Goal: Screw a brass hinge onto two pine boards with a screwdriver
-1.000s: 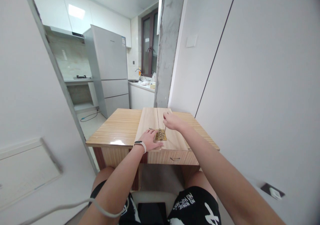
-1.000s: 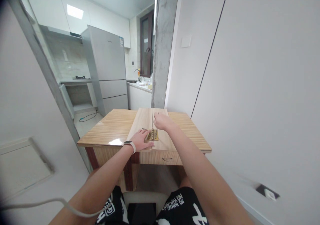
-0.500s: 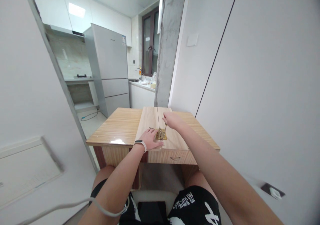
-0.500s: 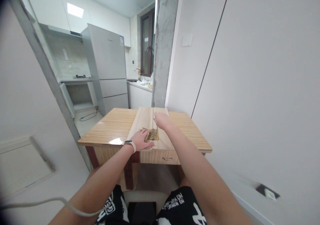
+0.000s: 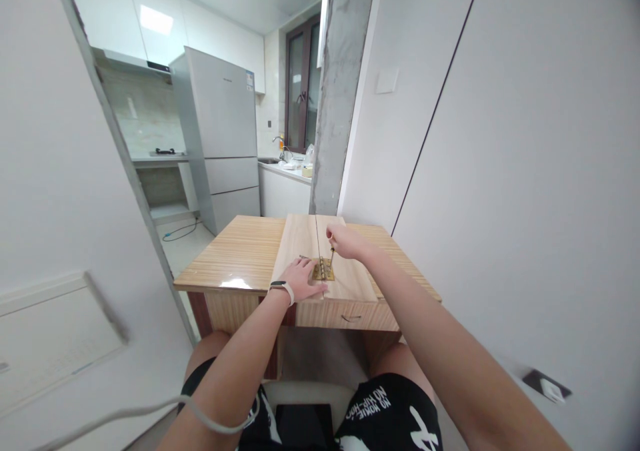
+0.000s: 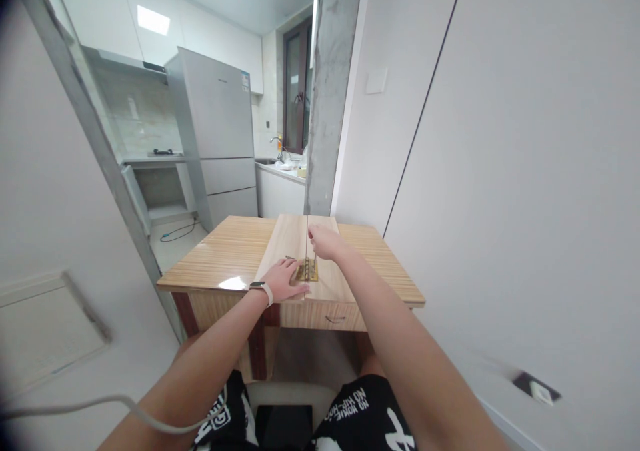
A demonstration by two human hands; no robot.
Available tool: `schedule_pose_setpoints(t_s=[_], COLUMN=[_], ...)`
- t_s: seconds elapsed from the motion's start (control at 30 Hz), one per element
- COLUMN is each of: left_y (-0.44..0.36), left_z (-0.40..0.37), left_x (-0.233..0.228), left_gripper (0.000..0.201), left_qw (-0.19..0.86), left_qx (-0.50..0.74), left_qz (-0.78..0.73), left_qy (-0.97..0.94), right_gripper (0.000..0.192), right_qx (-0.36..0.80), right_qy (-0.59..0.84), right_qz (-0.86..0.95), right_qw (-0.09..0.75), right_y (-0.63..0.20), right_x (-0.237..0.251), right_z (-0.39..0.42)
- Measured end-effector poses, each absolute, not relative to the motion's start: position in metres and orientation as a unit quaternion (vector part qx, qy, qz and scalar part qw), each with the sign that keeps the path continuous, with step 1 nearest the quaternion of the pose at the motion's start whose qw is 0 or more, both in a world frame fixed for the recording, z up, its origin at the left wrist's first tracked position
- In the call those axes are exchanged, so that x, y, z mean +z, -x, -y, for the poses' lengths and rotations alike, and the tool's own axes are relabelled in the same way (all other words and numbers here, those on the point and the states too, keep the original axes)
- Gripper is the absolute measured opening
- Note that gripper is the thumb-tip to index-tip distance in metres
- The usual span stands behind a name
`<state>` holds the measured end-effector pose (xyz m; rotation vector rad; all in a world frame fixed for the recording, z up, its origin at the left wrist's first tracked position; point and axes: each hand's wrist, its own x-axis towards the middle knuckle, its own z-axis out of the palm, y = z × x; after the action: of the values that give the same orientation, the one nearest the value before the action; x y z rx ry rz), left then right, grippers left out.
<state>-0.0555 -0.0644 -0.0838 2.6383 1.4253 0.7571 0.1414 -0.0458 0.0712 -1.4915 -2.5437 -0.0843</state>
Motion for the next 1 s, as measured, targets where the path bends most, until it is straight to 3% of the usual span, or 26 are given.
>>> schedule_pose_setpoints(t_s=[0.47, 0.7, 1.0], left_y=[0.0542, 0.0547, 0.0543], left_z=[0.065, 0.0638, 0.064], left_x=[-0.0827, -0.0844, -0.0844], left_gripper=[0.092, 0.091, 0.091], left_qw=[0.03, 0.03, 0.029], left_qx=[0.242, 0.242, 0.245], left_qz=[-0.463, -0.462, -0.462], left_qy=[-0.852, -0.853, -0.852], right_gripper=[0.026, 0.021, 0.015], right_qx=[-0.088, -0.032, -0.07], right_qy=[0.575, 0.538, 0.528], right_qz=[0.81, 0.84, 0.844], right_qw=[0.071, 0.065, 0.062], right_y=[-0.1341, -0.1381, -0.1334], right_x=[0.0712, 0.0749, 0.079], right_z=[0.0526, 0.0517, 0.0542])
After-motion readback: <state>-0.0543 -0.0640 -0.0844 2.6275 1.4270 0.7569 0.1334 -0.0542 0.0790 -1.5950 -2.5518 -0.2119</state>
